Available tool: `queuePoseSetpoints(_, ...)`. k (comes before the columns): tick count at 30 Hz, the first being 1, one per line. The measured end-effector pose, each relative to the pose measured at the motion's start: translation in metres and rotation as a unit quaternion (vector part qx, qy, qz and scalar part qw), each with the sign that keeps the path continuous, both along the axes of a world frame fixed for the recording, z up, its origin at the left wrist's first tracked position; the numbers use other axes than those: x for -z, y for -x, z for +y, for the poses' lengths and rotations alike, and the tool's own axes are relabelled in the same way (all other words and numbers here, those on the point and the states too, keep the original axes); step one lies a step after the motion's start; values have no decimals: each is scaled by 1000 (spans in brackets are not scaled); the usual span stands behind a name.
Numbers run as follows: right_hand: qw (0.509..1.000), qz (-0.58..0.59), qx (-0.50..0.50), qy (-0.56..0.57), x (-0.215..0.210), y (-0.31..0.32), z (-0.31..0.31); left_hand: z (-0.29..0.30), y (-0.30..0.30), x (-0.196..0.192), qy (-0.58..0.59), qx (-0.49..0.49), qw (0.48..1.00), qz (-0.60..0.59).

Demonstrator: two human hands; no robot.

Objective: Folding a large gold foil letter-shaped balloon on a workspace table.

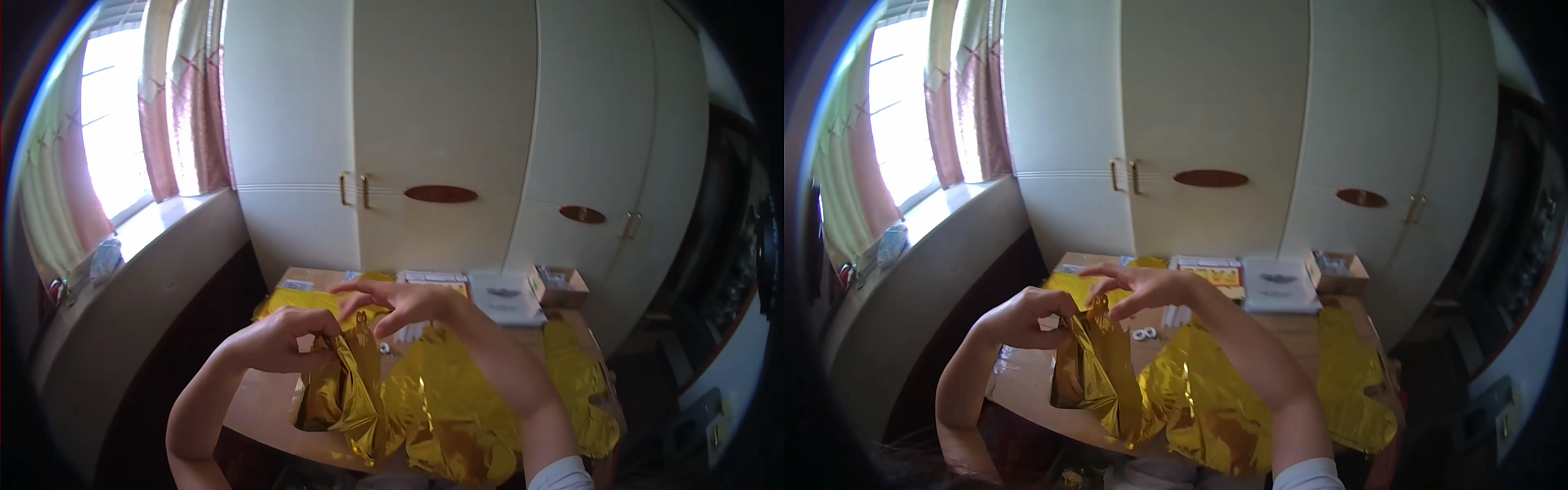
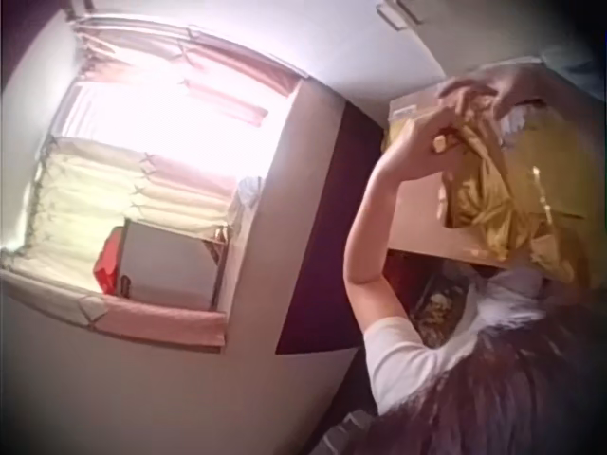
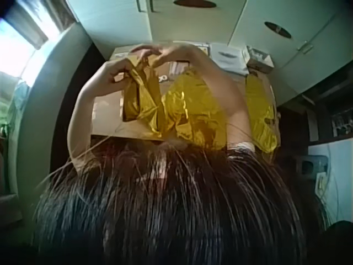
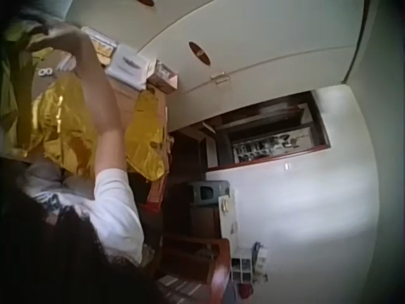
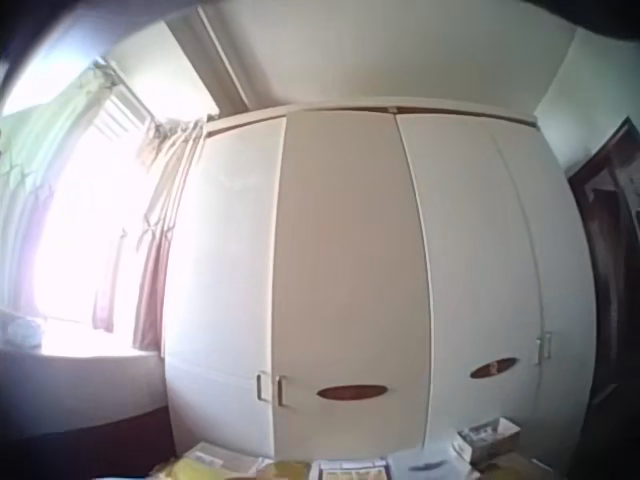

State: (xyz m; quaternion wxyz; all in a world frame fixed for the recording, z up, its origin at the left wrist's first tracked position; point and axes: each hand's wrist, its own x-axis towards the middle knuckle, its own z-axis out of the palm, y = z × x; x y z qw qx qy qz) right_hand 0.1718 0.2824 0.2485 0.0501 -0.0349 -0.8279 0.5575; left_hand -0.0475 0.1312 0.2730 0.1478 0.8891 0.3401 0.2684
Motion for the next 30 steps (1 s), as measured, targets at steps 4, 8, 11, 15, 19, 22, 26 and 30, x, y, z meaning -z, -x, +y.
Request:
queuePoseSetpoints(4, 990, -121, 21, 65, 11, -64, -4, 9, -25, 4, -2, -6, 1000, -24)
queuePoseSetpoints(8, 987, -76, 136, 28, 18, -128, -26, 27, -44, 12, 9, -47, 997, -63)
queuePoseSetpoints(11, 973, 13, 229, -33, 11, -162, -35, 41, -65, 17, 43, -13, 991, -122)
queuePoseSetpoints(15, 937, 57, 332, -96, -38, -174, -56, 52, -77, 32, 121, 5, 978, -169)
queuePoseSetpoints(19, 862, 24, 383, -331, -84, -165, -84, 63, -88, 64, 201, 18, 960, -193)
queuePoseSetpoints(22, 807, -9, 373, -458, -94, -169, -93, 80, -96, 80, 212, -21, 974, -73)
queuePoseSetpoints(26, 741, -46, 387, -547, -87, -179, -109, 97, -113, 90, 112, -131, 985, 17)
queuePoseSetpoints(30, 670, -8, 363, -648, -59, -190, -136, 110, -122, 94, -75, -203, 976, 14)
